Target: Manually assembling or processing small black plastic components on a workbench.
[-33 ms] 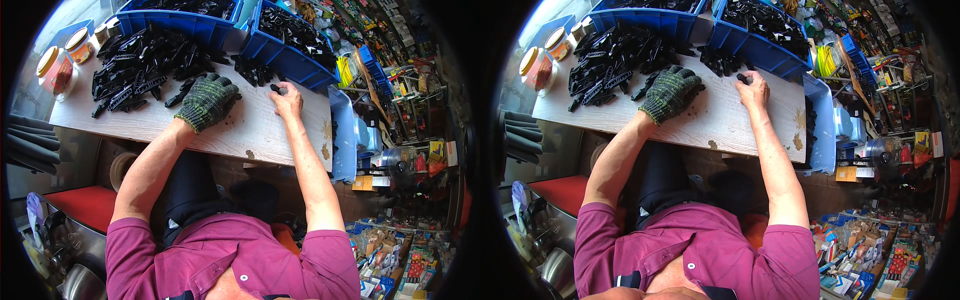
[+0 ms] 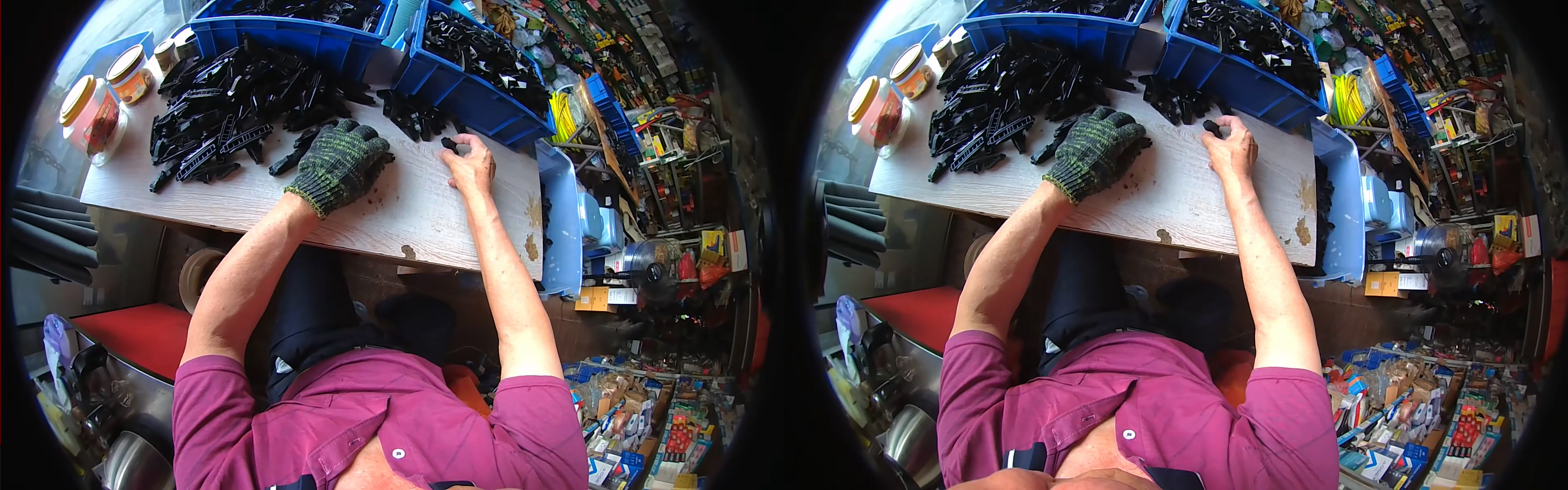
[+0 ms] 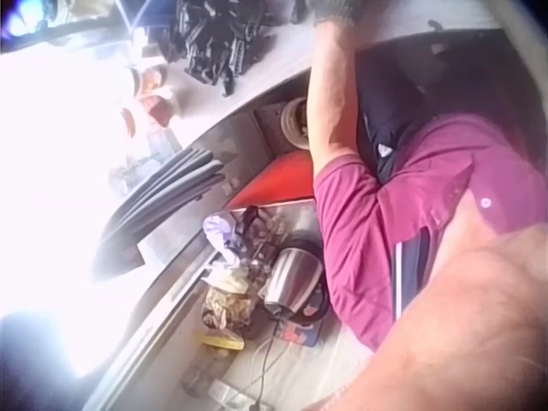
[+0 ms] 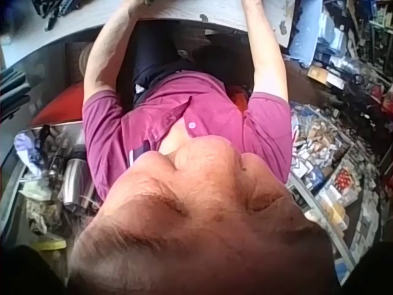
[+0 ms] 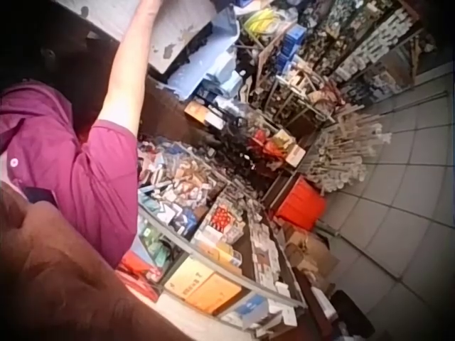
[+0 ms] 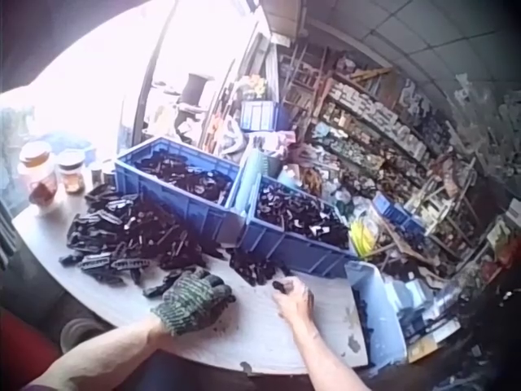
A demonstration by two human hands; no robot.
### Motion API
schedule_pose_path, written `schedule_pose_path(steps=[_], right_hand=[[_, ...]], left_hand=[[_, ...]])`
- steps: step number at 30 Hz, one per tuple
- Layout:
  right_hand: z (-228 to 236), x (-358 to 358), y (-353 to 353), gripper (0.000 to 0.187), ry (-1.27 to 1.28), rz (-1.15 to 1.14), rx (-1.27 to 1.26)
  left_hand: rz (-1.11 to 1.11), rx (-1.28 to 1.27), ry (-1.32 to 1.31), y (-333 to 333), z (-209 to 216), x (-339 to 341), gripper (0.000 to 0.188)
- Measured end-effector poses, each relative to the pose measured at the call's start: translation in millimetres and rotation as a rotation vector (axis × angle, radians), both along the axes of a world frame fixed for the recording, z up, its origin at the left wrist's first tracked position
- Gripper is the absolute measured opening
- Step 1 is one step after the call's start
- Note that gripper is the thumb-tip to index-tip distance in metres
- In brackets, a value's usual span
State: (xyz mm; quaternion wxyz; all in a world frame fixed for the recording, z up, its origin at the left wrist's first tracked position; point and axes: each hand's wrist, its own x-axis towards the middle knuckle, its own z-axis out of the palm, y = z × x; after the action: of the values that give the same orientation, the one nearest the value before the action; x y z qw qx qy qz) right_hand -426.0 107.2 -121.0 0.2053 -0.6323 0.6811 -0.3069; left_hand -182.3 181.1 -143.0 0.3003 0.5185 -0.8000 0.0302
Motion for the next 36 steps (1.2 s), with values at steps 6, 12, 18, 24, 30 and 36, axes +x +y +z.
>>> schedule_pose_path(steps=[6,12,18,24,30,36], right_hand=[[4,3,-5,0.036,0.068,-0.045,0.042],[-1,5,-8,0.032,0.091,-0.023,0.008],[-9,-16,9,0.029,-0.457,0.015,0.110],[7,10,67,0.032,-0.600,0.162,0.328],[7,18,93,0.040,-0.718,0.435,0.389],[-1,17,97,0.035,-0.723,0.490,0.388]], left_hand=[[-0.006,-0.009,0.008,-1,0,1,0.019],[-0.004,-0.014,0.015,-2,-1,2,0.019],[0.010,0.027,0.074,1,5,0,0.026],[-0.074,-0.121,0.164,20,4,-1,0.035],[-0.274,-0.008,0.255,43,7,-21,0.031],[-0.181,-0.010,0.273,51,4,-23,0.018]])
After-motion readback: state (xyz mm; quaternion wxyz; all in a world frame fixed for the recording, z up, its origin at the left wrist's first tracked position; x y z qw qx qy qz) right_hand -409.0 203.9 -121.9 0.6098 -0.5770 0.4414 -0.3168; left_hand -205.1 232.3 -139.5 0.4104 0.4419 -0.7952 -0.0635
